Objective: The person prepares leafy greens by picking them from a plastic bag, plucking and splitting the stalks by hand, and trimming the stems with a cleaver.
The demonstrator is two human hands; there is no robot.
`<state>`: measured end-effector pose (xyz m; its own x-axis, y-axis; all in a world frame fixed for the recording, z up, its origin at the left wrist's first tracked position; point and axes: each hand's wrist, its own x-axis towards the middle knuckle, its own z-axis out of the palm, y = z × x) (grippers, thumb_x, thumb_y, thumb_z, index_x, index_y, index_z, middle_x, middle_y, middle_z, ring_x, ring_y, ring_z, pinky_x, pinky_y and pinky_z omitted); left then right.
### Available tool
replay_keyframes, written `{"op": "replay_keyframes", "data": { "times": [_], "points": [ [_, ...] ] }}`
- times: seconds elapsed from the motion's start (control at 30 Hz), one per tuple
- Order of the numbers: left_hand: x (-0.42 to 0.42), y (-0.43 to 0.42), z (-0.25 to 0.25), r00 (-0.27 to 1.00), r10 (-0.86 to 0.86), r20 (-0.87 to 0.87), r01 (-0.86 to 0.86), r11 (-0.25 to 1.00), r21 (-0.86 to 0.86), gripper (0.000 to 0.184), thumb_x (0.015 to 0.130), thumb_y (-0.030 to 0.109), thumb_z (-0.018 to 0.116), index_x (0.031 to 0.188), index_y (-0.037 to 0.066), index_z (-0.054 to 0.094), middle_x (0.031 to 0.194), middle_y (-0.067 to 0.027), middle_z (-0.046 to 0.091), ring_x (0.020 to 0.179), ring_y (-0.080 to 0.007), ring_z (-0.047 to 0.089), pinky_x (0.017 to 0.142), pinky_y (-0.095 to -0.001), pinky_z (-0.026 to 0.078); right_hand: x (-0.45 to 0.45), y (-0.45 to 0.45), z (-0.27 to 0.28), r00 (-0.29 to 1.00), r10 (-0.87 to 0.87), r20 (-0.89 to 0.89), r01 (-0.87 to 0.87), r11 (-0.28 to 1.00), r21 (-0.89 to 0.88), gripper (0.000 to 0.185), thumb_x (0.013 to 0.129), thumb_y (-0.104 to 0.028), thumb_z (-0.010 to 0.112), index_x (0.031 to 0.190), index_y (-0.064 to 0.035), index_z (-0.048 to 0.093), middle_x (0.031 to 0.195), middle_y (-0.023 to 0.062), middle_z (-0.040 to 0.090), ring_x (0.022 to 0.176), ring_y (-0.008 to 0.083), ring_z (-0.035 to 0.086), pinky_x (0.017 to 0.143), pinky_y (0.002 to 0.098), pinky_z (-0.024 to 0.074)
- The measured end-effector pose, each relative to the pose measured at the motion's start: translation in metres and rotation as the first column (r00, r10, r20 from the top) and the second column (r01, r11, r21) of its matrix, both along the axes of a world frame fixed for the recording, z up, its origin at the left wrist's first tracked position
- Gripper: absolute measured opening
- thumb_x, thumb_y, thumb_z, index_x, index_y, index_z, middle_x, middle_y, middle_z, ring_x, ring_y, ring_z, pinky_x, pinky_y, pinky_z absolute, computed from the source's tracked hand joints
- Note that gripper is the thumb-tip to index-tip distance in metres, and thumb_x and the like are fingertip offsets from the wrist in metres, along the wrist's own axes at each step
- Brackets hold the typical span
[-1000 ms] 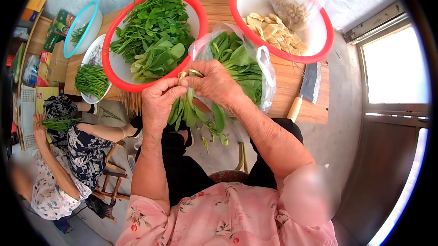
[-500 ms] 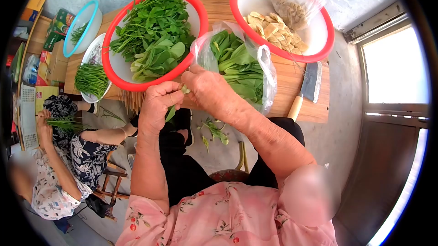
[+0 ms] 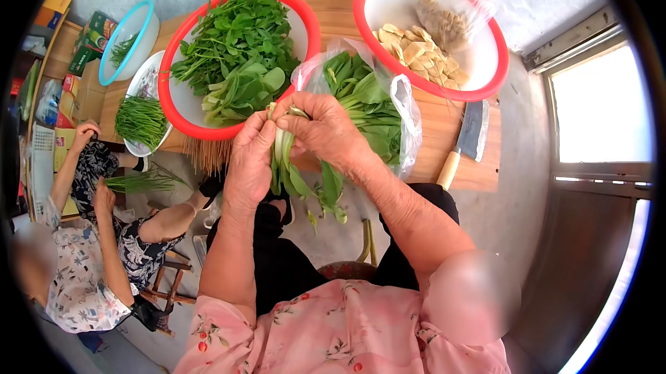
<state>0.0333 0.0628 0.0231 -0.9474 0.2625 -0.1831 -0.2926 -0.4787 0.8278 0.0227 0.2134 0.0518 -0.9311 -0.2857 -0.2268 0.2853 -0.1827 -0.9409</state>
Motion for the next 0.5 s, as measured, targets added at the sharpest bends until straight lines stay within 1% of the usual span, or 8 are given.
{"op": "replay_keyframes", "data": {
  "times": [0.1, 0.13, 0.2, 0.23, 0.3, 0.37, 0.4, 0.5],
  "points": [
    [0.008, 0.014, 0.013, 0.999, 0.029, 0.016, -0.030, 0.996, 0.081, 0.026, 0.095, 0.020, 0.049, 0.113, 0.002, 0.053, 0.109, -0.0048, 0.057, 0.100, -0.0116, 0.055, 0.087, -0.0268, 0.046, 0.002, -0.005, -0.012, 0.998, -0.061, -0.011, 0.061, 0.997, -0.043, 0.010, 0.087, -0.006, 0.057, 0.098, -0.0046, 0.059, 0.069, -0.0019, 0.054, 0.053, 0.0023, 0.047, 0.046, 0.0215, 0.0420],
    [0.009, 0.015, 0.014, 1.000, 0.019, 0.022, -0.022, 0.990, 0.141, 0.028, 0.095, 0.018, 0.049, 0.117, 0.001, 0.052, 0.111, -0.0048, 0.057, 0.101, -0.0110, 0.055, 0.087, -0.0260, 0.046, 0.003, -0.005, -0.011, 0.993, -0.106, -0.050, 0.106, 0.994, 0.015, 0.012, 0.087, -0.005, 0.056, 0.099, -0.0035, 0.058, 0.072, 0.0005, 0.054, 0.057, 0.0047, 0.049, 0.050, 0.0235, 0.0444],
    [0.007, 0.017, 0.004, 0.998, 0.063, 0.001, -0.062, 0.992, 0.113, 0.029, 0.095, 0.016, 0.049, 0.120, 0.001, 0.051, 0.113, -0.0056, 0.056, 0.102, -0.0114, 0.054, 0.087, -0.0259, 0.046, 0.003, -0.010, -0.013, 0.985, -0.147, -0.089, 0.154, 0.985, 0.073, 0.014, 0.087, -0.003, 0.056, 0.100, -0.0024, 0.058, 0.075, 0.0030, 0.055, 0.061, 0.0071, 0.052, 0.055, 0.0254, 0.0468],
    [0.005, 0.019, -0.001, 0.994, 0.106, -0.023, -0.104, 0.991, 0.085, 0.031, 0.095, 0.013, 0.048, 0.124, 0.000, 0.050, 0.115, -0.0063, 0.056, 0.102, -0.0117, 0.054, 0.087, -0.0258, 0.046, 0.003, -0.015, -0.020, 0.958, -0.203, -0.201, 0.230, 0.966, 0.120, 0.015, 0.087, -0.002, 0.055, 0.101, -0.0016, 0.057, 0.078, 0.0061, 0.056, 0.067, 0.0111, 0.054, 0.061, 0.0275, 0.0473],
    [0.004, 0.021, -0.007, 0.989, 0.146, 0.003, -0.146, 0.984, 0.101, 0.032, 0.095, 0.011, 0.048, 0.125, 0.000, 0.049, 0.116, -0.0065, 0.056, 0.103, -0.0117, 0.054, 0.087, -0.0253, 0.045, 0.004, -0.021, -0.027, 0.917, -0.249, -0.312, 0.308, 0.938, 0.158, 0.016, 0.086, -0.002, 0.054, 0.102, -0.0008, 0.057, 0.082, 0.0092, 0.057, 0.074, 0.0151, 0.056, 0.068, 0.0296, 0.0478],
    [0.002, 0.023, -0.007, 0.982, 0.184, 0.032, -0.187, 0.976, 0.113, 0.034, 0.095, 0.010, 0.048, 0.127, -0.001, 0.048, 0.118, -0.0067, 0.056, 0.103, -0.0117, 0.054, 0.088, -0.0248, 0.045, 0.006, -0.025, -0.029, 0.823, -0.216, -0.525, 0.423, 0.850, 0.313, 0.017, 0.092, -0.006, 0.051, 0.107, -0.0037, 0.058, 0.088, 0.0004, 0.057, 0.078, 0.0084, 0.052, 0.068, 0.0226, 0.0441],
    [0.002, 0.024, -0.006, 0.984, 0.177, 0.025, -0.179, 0.979, 0.098, 0.033, 0.095, 0.009, 0.048, 0.126, -0.001, 0.048, 0.117, -0.0060, 0.056, 0.103, -0.0114, 0.053, 0.089, -0.0244, 0.044, 0.008, -0.028, -0.020, 0.873, -0.271, -0.406, 0.405, 0.867, 0.291, 0.017, 0.092, -0.007, 0.051, 0.107, -0.0021, 0.058, 0.086, 0.0033, 0.057, 0.080, 0.0112, 0.053, 0.072, 0.0248, 0.0438],
    [0.003, 0.026, -0.006, 0.983, 0.179, 0.033, -0.181, 0.981, 0.076, 0.033, 0.094, 0.010, 0.049, 0.125, -0.002, 0.049, 0.116, -0.0048, 0.057, 0.104, -0.0111, 0.053, 0.090, -0.0244, 0.043, 0.005, -0.029, -0.023, 0.881, -0.350, -0.319, 0.430, 0.873, 0.229, 0.018, 0.091, -0.007, 0.051, 0.107, -0.0018, 0.058, 0.085, 0.0058, 0.059, 0.080, 0.0129, 0.054, 0.073, 0.0260, 0.0444]
  ]
}}
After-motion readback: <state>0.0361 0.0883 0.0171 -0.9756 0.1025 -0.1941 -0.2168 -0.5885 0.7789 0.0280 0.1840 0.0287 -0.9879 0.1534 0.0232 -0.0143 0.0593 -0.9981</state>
